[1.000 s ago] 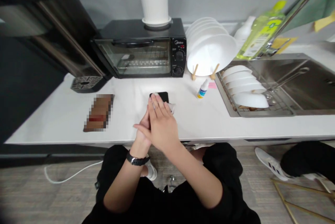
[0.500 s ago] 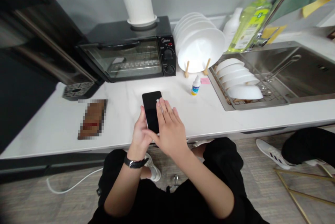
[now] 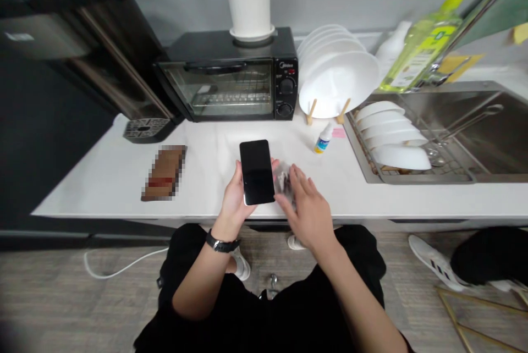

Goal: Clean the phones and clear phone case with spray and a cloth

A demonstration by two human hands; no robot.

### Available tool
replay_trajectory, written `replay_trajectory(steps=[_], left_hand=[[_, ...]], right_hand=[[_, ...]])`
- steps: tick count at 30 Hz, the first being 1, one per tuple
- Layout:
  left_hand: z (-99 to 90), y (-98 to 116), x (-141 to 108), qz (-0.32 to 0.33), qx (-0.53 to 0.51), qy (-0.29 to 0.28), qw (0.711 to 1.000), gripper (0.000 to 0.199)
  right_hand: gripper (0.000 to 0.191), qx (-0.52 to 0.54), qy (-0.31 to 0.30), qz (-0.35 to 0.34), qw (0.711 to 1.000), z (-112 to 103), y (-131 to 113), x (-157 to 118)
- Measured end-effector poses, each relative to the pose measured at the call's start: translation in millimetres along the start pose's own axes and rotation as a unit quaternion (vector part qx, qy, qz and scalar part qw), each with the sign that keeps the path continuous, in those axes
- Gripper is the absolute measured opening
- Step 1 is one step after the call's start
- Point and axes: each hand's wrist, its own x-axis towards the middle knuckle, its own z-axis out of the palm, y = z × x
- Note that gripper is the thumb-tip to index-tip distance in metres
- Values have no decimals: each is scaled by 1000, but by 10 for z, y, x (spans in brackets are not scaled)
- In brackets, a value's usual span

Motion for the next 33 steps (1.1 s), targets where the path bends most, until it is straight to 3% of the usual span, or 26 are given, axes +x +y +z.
replay_trajectory(steps=[3, 7, 11, 14, 16, 21, 25, 29, 33], left_hand=[[12, 21, -19, 16, -2, 12, 1000, 66], [-3, 33, -170, 11, 33, 61, 998, 66], [-64, -14, -404, 80, 127, 157, 976, 57], [-154, 10, -494, 163, 226, 190, 942, 51], [-221, 83, -476, 184, 292, 195, 918, 50], [-292, 358, -224, 189, 441, 174, 860, 59], [-186, 547, -1, 172, 500, 164, 833, 65], [-47, 658, 67, 152, 623, 143, 754, 59], [-43, 670, 32, 130, 725, 87, 670, 62]], right_hand=[[61, -20, 43, 25, 999, -85, 219, 233], [44, 13, 144, -26, 989, -79, 2, 151], [86, 114, 27, -67, 991, 96, -357, -176], [94, 87, 38, -103, 990, 245, -448, -240], [92, 70, 55, -130, 988, 309, -443, -180], [94, 62, 51, -122, 989, 366, -422, 83], [81, 87, 63, -65, 992, 431, -422, 241], [73, 92, 71, -33, 993, 452, -387, 329], [68, 70, 52, -31, 996, 364, -311, 373]])
